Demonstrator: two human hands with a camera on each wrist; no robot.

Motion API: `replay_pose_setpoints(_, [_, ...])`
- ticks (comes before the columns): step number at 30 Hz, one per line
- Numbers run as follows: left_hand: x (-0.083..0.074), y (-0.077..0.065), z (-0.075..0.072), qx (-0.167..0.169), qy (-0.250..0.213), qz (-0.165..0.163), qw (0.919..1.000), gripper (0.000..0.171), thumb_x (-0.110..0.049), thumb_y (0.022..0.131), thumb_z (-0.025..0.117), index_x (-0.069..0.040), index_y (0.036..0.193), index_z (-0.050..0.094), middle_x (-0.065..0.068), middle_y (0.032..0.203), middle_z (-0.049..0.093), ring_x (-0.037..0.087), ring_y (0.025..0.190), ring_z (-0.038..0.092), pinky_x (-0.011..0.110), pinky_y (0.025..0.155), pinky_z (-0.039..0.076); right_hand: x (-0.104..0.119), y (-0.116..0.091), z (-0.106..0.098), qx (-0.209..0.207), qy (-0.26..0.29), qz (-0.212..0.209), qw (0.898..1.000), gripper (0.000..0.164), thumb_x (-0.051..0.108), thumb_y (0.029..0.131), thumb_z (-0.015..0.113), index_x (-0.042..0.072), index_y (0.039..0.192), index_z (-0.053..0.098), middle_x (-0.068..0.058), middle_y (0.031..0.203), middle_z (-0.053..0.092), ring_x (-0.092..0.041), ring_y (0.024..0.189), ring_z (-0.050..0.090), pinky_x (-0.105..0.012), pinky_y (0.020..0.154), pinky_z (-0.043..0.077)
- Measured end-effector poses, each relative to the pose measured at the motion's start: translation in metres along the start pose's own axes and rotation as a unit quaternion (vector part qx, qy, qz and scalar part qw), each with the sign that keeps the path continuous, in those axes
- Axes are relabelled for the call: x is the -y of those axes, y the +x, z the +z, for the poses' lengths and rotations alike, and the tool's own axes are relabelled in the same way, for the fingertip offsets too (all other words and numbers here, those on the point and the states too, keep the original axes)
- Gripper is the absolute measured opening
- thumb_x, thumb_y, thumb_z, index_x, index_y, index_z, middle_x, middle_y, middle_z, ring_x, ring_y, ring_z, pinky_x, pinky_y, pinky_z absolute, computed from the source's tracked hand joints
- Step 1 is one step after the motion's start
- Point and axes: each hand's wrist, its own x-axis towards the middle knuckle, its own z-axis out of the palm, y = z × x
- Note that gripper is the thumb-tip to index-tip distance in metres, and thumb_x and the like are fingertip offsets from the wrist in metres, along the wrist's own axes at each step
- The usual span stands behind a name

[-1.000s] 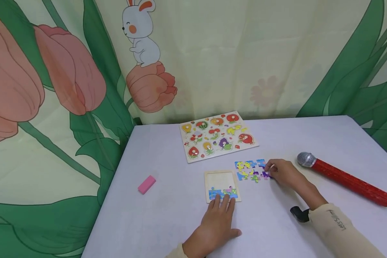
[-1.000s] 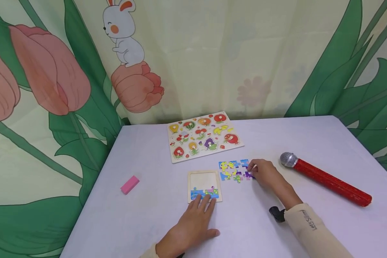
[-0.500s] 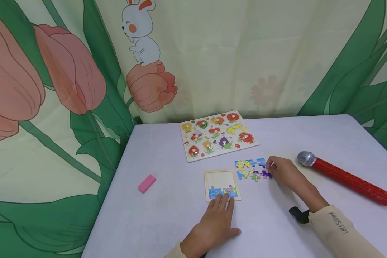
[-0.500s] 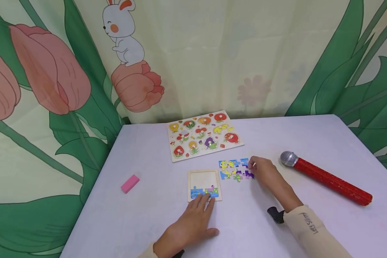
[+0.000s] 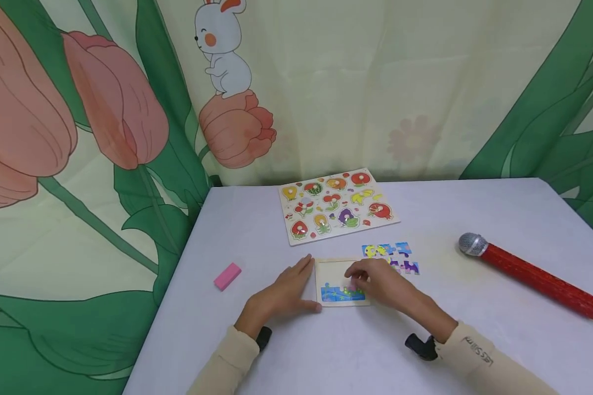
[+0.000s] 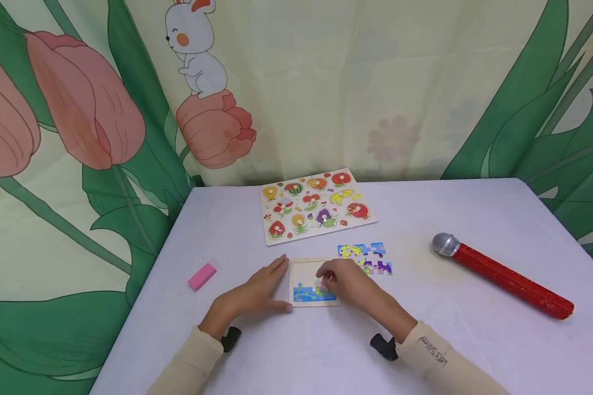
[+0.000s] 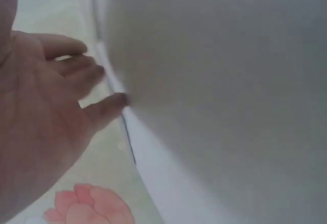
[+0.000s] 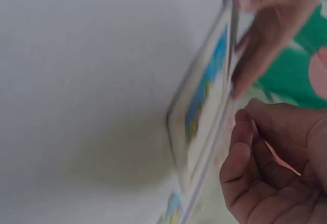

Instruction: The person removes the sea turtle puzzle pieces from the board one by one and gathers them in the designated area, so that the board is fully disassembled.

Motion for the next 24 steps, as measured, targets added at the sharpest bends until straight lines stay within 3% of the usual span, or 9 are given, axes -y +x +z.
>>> replay_pose_setpoints(5, [0.003,0.013,-0.001,0.015,0.034,0.030,0.9988,0.102,-0.043,0.087,0.081,-0.007,0.163,0.024,0.004,0.171,0.017,0.018,0.156,0.014,0.044,0.126,0.011,0.015,0.015,0.028,0.014,-0.003,0.001,1.000,0.022,-0.002,0.087,0.079,0.000,0.109,0.078,0.000,0.088,0.067,-0.013,0.078,0.057,-0.024,0.071,0.054])
replay_pose_setpoints(9, [0.000,0.014,0.001,0.017,0.053,0.026,0.9981,0.099,-0.042,0.087,0.081,-0.006,0.162,0.027,0.004,0.170,0.021,0.018,0.156,0.016,0.045,0.126,0.011,0.019,0.020,0.041,0.013,-0.017,0.025,0.999,0.030,0.002,0.082,0.085,0.001,0.111,0.079,0.000,0.087,0.065,-0.012,0.077,0.056,-0.022,0.069,0.053])
replay_pose_setpoints(24, [-0.004,0.015,0.003,0.005,0.065,0.010,0.9979,0.099,-0.042,0.084,0.083,-0.006,0.161,0.031,0.005,0.168,0.026,0.019,0.155,0.020,0.047,0.125,0.015,0.024,0.016,0.047,-0.030,-0.017,0.035,0.999,0.031,-0.001,0.076,0.089,0.006,0.104,0.076,0.002,0.089,0.065,-0.013,0.079,0.058,-0.030,0.076,0.056])
